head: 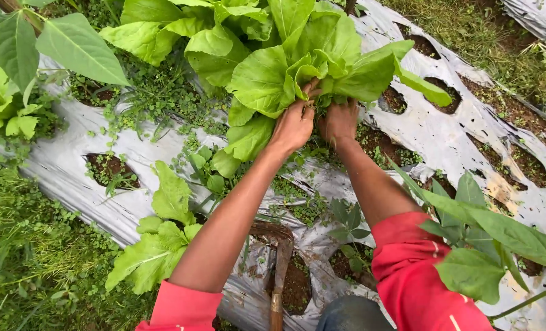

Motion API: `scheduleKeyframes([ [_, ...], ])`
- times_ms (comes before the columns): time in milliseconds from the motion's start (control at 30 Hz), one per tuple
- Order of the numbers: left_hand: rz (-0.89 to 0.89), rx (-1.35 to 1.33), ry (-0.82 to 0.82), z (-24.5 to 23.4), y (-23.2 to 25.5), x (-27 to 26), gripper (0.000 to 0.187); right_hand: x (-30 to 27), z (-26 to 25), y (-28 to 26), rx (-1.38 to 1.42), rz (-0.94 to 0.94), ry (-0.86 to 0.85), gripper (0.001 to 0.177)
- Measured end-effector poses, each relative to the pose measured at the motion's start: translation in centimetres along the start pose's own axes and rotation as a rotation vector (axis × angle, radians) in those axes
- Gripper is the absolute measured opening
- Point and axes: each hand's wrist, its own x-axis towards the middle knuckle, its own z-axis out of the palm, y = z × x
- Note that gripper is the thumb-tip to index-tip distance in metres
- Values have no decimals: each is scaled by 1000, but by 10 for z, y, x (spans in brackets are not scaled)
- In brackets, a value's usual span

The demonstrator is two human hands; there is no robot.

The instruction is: The person squats between raised garden beds covered in plastic mulch and removes weeds by hand and with a small hand hoe. They clear weeds from around lettuce plants and between rows of onions, gathering the removed plants into a pile.

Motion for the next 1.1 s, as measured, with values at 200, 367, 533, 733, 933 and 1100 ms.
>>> scheduleKeyframes([
  [200,-56,82,-36,-4,-12,0,52,-57,-7,-19,347,-27,-47,24],
  [367,40,65,-85,-23,11,-12,55,-87,-29,-29,470,-154,-95,43],
  [533,-20,111,-83,-24,10,-12,54,-72,24,-45,147,-372,8,65],
  [733,-214,58,-108,-18,-20,-13,50,-81,20,-52,577,-95,124,58],
  [933,-262,141,-68,-9,-29,-7,43,-75,64,-55,916,220,477,40],
  [1100,-238,50,20,-14,1,-12,43,-59,115,-13,828,523,822,22],
])
